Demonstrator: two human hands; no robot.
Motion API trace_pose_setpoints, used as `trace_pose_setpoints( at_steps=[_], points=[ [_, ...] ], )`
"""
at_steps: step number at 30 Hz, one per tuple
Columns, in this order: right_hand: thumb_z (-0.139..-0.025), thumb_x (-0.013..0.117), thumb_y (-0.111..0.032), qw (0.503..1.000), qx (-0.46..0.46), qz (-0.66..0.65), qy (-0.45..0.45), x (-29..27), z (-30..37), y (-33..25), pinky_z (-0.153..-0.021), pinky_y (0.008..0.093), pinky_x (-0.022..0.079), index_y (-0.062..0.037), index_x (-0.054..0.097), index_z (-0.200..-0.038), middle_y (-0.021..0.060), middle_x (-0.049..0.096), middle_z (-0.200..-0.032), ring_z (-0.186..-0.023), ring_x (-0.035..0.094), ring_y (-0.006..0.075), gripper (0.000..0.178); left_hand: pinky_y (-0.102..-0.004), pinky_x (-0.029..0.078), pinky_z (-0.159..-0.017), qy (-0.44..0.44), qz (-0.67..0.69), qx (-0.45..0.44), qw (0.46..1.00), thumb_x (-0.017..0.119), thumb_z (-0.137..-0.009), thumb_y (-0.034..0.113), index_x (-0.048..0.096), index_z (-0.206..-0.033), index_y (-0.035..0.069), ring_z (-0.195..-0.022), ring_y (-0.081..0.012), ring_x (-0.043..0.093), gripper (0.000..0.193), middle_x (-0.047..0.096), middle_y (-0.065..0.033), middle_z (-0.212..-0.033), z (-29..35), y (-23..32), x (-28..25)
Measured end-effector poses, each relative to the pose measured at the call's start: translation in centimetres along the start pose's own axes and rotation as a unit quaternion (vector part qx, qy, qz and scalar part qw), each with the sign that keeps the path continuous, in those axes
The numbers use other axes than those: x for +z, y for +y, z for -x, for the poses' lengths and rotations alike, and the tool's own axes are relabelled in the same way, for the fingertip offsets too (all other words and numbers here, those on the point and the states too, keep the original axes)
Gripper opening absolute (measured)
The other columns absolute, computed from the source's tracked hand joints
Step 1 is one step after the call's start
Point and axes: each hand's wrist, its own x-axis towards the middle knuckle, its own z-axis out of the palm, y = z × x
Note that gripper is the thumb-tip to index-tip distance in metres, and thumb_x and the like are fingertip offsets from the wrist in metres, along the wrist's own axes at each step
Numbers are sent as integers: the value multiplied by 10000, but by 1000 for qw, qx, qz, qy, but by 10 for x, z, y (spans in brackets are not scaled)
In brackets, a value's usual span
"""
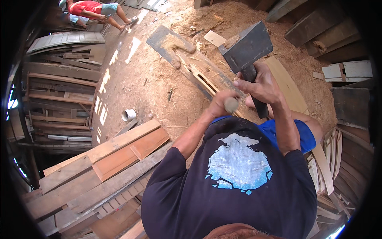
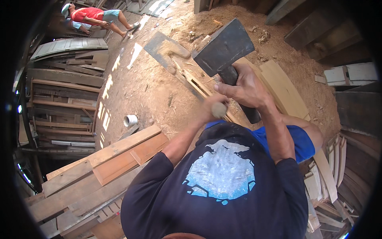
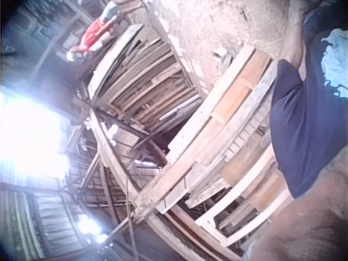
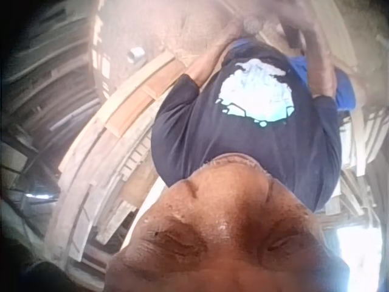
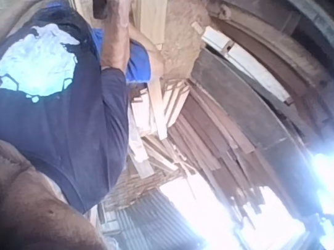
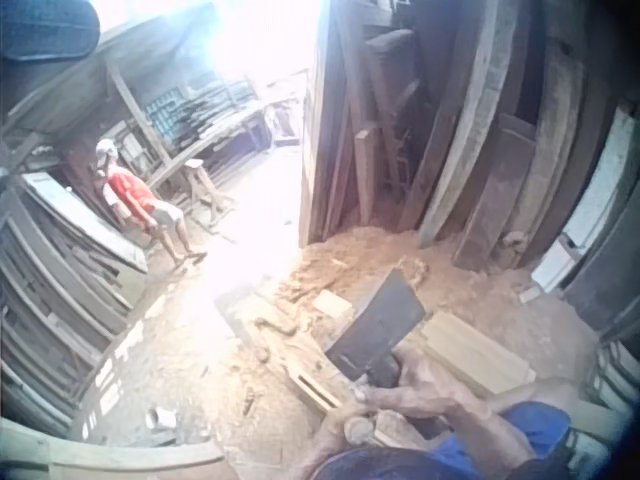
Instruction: The person sits on the floor and uses a chisel and mallet to carve a groove into a wooden plank. They repeatedly strike the chisel to remove wood shavings and shape the plank.
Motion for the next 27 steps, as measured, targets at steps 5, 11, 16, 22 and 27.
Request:
trace_pose_setpoints(
  at_steps=[5, 11, 16, 22, 27],
  points=[
    [-789, 853, -235, 1000, -8, 9, 21, -8, 2, 26, -642, 284, 500, 27, 656, -1001, 36, 648, -813, -714, 611, 117, 390, -413, 535, -759, 25, 82, -145, 986, 738, -751, 123, 679, -984, 121, -851, -289, 669, 240, 669, -91, -855, -3, 10, -10],
    [-782, 858, -209, 999, 3, -36, 33, -2, 1, 23, -592, 275, 497, 6, 651, -989, 36, 651, -797, -673, 614, 105, 364, -399, 444, -724, -167, -253, 163, 939, 635, -795, 214, 626, -860, 151, -806, -240, 594, 91, 572, -32, -766, 30, -28, 72],
    [-755, 868, -171, 996, 35, -62, 55, -12, 1, 16, -591, 277, 501, 2, 649, -931, 29, 634, -744, -661, 630, 118, 330, -413, 444, -730, -136, -222, 114, 959, 640, -790, 247, 610, -822, 143, -820, -248, 597, 114, 583, -42, -744, 16, -29, 31],
    [-779, 853, -145, 995, -3, -80, 60, -14, -5, 10, -543, 274, 501, 11, 645, -941, 38, 636, -738, -604, 621, 116, 306, -257, 593, -684, 286, 57, -162, 943, 693, -914, 29, 565, -1214, 50, -830, -134, 665, 327, 646, -62, -966, -47, 15, -83],
    [-802, 843, -136, 995, -10, -86, 48, -13, -9, 2, -551, 271, 510, 12, 643, -958, 40, 642, -743, -614, 625, 111, 294, -302, 582, -738, 304, 136, -102, 937, 711, -948, 63, 603, -1168, 33, -783, -147, 673, 247, 661, -64, -893, -63, 3, -148]
  ],
)
